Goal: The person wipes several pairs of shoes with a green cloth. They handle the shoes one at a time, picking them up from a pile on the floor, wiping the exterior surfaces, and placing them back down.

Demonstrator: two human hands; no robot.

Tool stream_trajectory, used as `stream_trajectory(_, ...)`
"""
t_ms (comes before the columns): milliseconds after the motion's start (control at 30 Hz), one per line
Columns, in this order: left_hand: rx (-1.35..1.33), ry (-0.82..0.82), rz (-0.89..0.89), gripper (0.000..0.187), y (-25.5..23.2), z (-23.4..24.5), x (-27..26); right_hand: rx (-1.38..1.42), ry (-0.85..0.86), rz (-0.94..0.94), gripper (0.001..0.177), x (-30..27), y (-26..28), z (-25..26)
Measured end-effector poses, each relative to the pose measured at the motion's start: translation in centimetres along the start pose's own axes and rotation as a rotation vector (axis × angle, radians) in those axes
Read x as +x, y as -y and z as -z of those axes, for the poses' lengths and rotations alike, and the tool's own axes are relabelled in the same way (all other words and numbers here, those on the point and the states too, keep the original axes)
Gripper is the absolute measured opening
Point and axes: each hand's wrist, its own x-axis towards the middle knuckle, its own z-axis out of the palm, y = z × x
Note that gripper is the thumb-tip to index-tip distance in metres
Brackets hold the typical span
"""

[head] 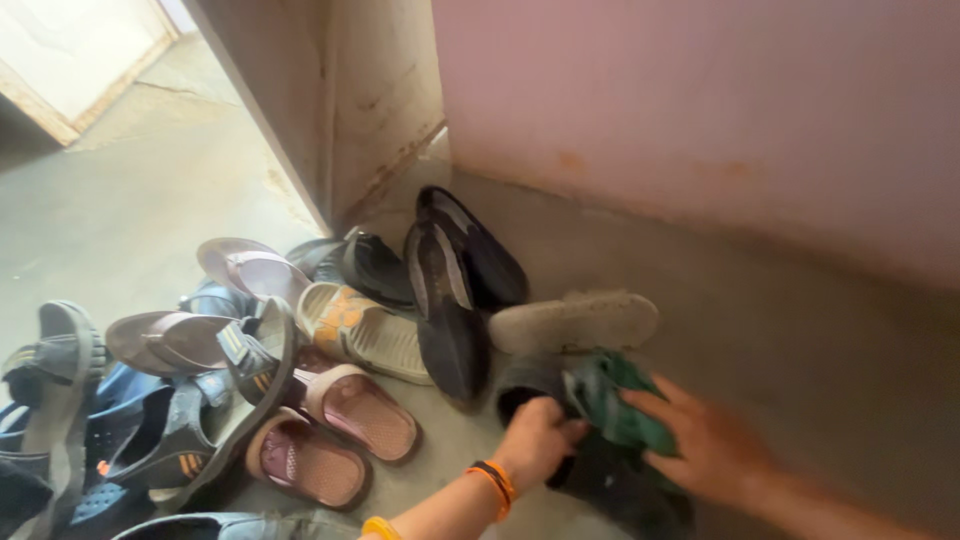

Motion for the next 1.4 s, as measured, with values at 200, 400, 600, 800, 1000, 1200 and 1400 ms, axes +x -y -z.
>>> stream_trajectory(200,0.471,-0.078,-0.286,0.039,-5.3,1.5,0.1,0.037,-0.266,-0.182,0.059,0.4,-10.4,4.4)
stream_trajectory(400,1.297,0.221,-0.611,0.03,-9.0,-1.8,1.1,0.486,-0.662,-0.05,0.06,3.9,-6.0,8.3)
stream_trajectory(600,1.4,0.228,-0.904,0.014,-4.0,-1.5,0.3,0.54,-0.893,0.095,0.059,3.4,0.9,10.2)
stream_trajectory(800,1.305,-0.087,-0.519,0.121,-3.2,0.8,-1.5,0.059,-0.848,0.255,0.07,-2.4,1.4,6.8)
stream_trajectory(1000,1.43,-0.023,-0.396,0.129,-1.6,1.8,-0.1,-0.279,0.132,-0.089,0.051,-1.9,1.6,5.4)
stream_trajectory(1200,1.525,-0.005,-0.33,0.132,-0.5,2.1,0.6,0.099,-0.964,0.256,0.064,-0.2,5.1,17.1)
stream_trajectory(1400,1.547,-0.009,-0.292,0.133,-0.5,2.1,0.1,-0.307,0.141,0.052,0.071,-1.4,4.8,4.1)
